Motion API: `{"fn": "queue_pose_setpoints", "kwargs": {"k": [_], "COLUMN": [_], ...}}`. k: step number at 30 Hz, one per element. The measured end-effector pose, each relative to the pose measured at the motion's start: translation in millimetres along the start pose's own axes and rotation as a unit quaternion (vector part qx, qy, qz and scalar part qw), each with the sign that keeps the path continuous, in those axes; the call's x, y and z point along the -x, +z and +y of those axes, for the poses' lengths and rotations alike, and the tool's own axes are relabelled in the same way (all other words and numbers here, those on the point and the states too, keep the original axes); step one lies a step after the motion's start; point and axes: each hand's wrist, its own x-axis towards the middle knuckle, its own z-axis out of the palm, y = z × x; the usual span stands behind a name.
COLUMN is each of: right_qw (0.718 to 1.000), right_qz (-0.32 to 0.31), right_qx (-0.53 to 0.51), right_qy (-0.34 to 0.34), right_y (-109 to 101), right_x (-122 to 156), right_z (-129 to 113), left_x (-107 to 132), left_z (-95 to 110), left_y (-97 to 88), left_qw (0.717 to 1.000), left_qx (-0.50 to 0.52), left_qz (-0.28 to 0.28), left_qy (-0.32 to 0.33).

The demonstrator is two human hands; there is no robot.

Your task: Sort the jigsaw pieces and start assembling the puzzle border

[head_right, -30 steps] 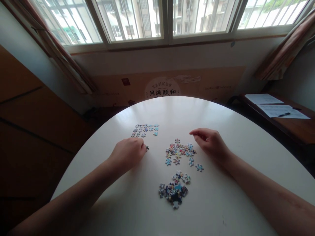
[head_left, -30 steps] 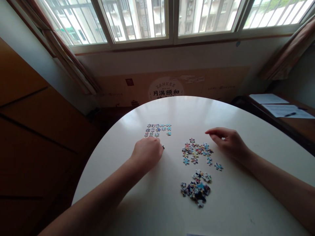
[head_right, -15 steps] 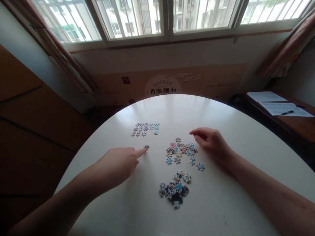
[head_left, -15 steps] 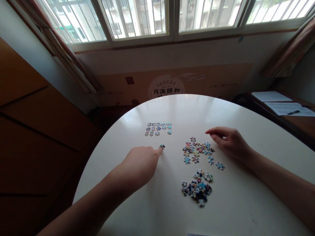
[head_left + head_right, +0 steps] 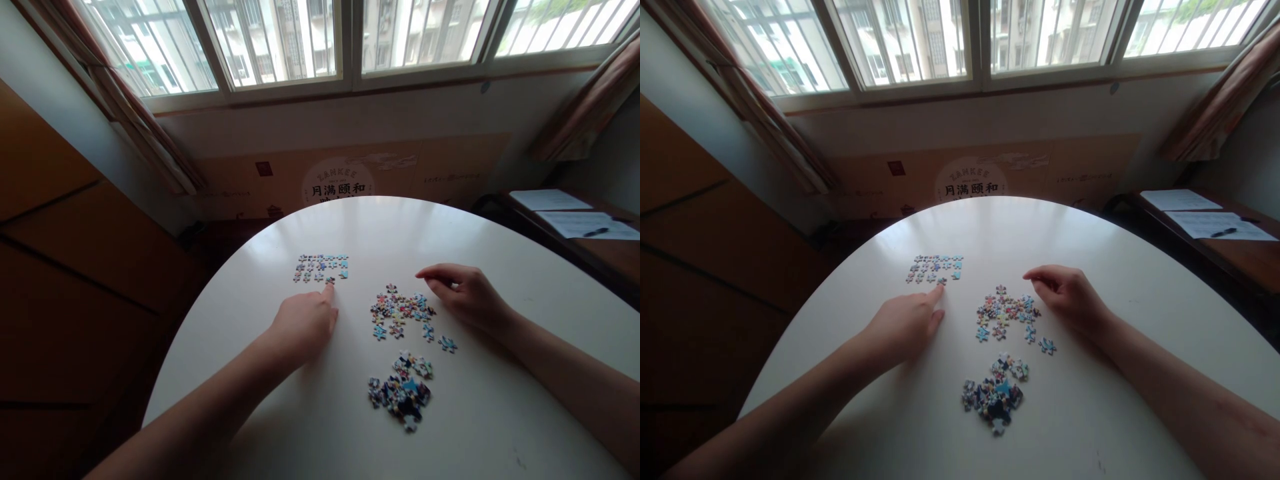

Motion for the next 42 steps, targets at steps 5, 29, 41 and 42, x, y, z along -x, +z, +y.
{"fn": "queue_pose_setpoints", "kwargs": {"k": [5, 29, 41, 42], "right_qw": [1.0, 1.0, 0.999, 0.997], "right_qz": [-0.004, 0.011, -0.016, -0.045], "right_qx": [0.0, -0.026, -0.038, -0.043], "right_qy": [-0.006, -0.003, -0.032, -0.051], "right_y": [0, -1, -11, -14], "right_x": [0, -3, -5, -5], "right_z": [-1, 0, -14, -21], "left_x": [-4, -14, -11, -11], "left_z": [-1, -1, -2, -2], "left_y": [3.2, 3.8, 2.3, 2.1], "left_qw": [1.0, 0.999, 0.999, 0.999], "left_qx": [0.012, -0.001, -0.017, -0.015], "left_qz": [0.026, 0.041, 0.045, 0.048], "left_qy": [0.003, -0.015, 0.001, 0.004]}}
